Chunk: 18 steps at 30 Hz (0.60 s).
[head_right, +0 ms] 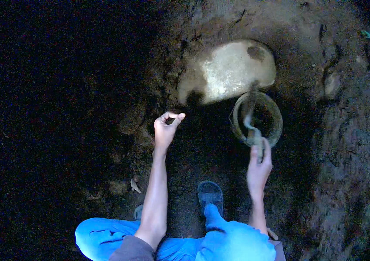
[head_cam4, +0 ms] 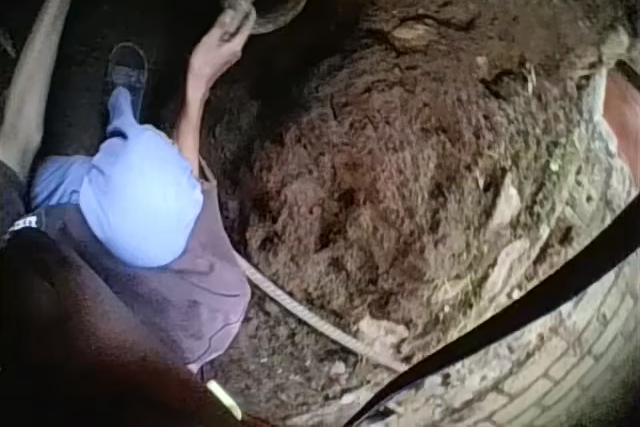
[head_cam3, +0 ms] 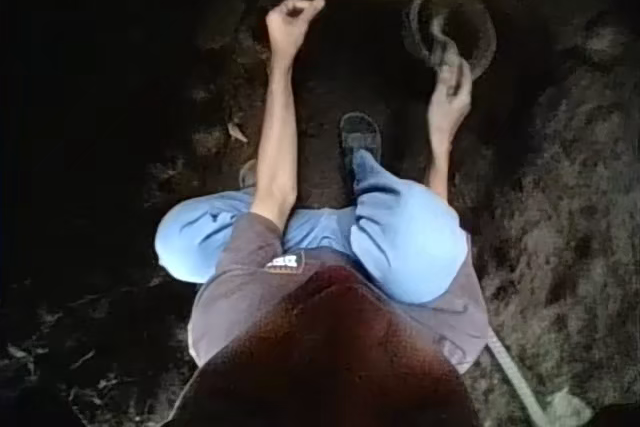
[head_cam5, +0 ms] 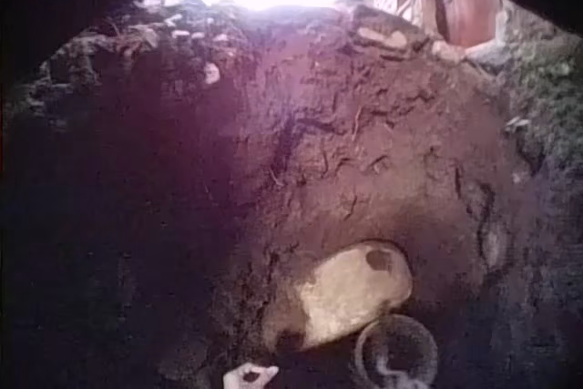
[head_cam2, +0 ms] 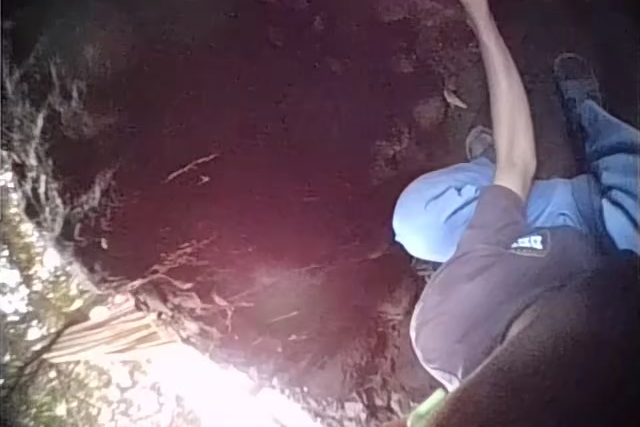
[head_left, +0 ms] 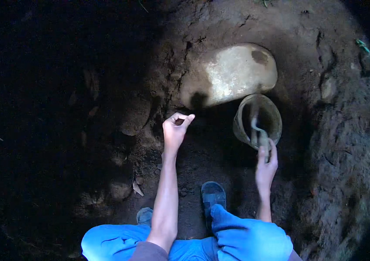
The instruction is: The person uses a hammer and a chisel to chip away at a large rock embedded in a dirt bank, periodically clearing loose debris with their hands and a small hand shovel.
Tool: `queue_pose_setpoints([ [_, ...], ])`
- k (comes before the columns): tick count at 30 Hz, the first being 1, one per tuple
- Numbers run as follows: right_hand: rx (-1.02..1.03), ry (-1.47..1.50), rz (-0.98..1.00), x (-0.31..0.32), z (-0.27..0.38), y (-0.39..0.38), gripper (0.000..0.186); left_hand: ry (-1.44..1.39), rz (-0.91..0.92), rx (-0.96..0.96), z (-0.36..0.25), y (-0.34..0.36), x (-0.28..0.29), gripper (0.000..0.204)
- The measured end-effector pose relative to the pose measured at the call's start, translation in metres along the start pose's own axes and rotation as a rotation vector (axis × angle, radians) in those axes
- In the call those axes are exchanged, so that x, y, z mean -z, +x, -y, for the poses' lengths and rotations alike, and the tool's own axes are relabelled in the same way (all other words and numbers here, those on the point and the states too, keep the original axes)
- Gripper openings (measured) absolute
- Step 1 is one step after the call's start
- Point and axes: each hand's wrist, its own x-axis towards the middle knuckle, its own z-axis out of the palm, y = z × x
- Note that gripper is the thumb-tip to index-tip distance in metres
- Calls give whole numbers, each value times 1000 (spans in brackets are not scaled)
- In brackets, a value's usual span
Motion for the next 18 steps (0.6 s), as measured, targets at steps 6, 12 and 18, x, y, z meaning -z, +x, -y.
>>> queue_pose_setpoints([
  [6, 30, -401, 2, 5, -50, 26, 43, -309, 64, -160, -7, -18, -27, 12],
  [12, 120, -578, 98, -6, -63, 41, 39, -176, 147, -154, -16, -32, -31, 17],
  [18, 116, -842, 311, -16, -42, 81, 42, -16, 160, -153, -18, -21, -52, 19],
])
